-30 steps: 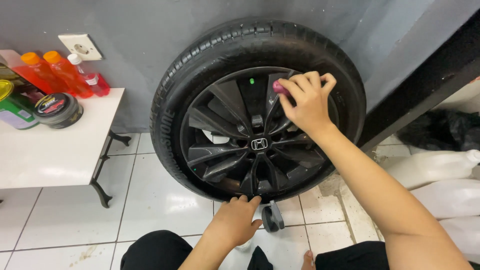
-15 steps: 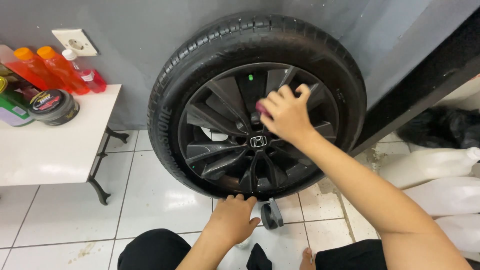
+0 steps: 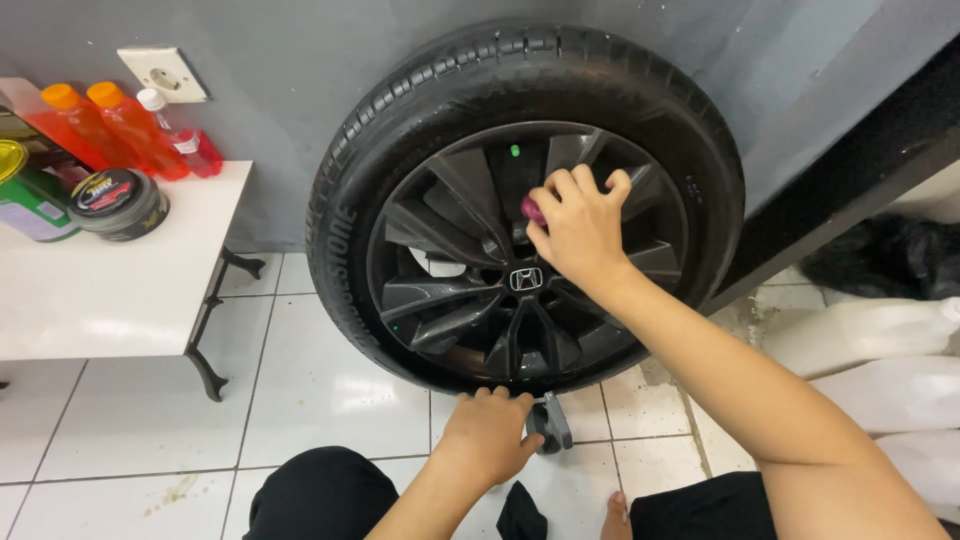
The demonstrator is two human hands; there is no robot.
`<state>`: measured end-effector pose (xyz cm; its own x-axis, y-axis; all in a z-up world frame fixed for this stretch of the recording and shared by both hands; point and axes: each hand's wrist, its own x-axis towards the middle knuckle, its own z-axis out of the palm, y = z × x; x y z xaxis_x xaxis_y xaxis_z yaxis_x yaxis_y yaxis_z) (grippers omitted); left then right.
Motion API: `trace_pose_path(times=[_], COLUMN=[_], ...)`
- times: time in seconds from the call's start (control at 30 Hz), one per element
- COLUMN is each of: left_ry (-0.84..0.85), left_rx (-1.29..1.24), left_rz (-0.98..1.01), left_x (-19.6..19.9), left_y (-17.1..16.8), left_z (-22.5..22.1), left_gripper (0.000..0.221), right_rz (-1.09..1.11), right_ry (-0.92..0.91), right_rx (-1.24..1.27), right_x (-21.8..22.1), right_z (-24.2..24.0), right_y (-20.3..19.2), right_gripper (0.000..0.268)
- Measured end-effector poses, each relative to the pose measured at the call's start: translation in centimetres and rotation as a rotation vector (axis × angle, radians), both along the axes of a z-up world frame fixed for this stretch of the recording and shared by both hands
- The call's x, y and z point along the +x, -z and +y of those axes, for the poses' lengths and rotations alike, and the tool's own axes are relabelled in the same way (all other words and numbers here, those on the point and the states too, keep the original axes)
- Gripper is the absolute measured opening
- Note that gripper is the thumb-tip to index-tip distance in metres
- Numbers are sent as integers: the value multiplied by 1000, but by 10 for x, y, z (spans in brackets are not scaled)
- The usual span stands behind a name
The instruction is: The person sits on the floor and scrubs a car wheel with a small pink sponge. They hold the wheel with their left hand while scrubbing the spokes and rim with their right hand. A black cloth and a small container are visible on the floor nearby.
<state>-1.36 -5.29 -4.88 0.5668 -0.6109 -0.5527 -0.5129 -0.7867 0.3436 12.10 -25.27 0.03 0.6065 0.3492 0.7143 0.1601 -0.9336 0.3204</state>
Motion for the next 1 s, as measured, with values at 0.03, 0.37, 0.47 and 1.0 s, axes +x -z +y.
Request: trace_pose_path(times=[0.03, 0.37, 0.47, 1.0], left_ry=[5, 29, 11, 1], left_rx=[28, -97, -134, -7], left_rz=[-67, -62, 7, -18], left_x=[0, -1, 4, 2], left_y=[5, -17, -18, -3], left_z=[-1, -1, -1, -4], left_gripper=[57, 73, 82, 74], right_rz=[48, 116, 45, 138], right_ry=[32, -49, 23, 82], right_rx=[-24, -13, -65, -138], right_x=[-2, -5, 1, 0], right_z=[2, 12, 18, 20], right_y=[9, 31, 32, 28], right_gripper=[17, 6, 5, 10])
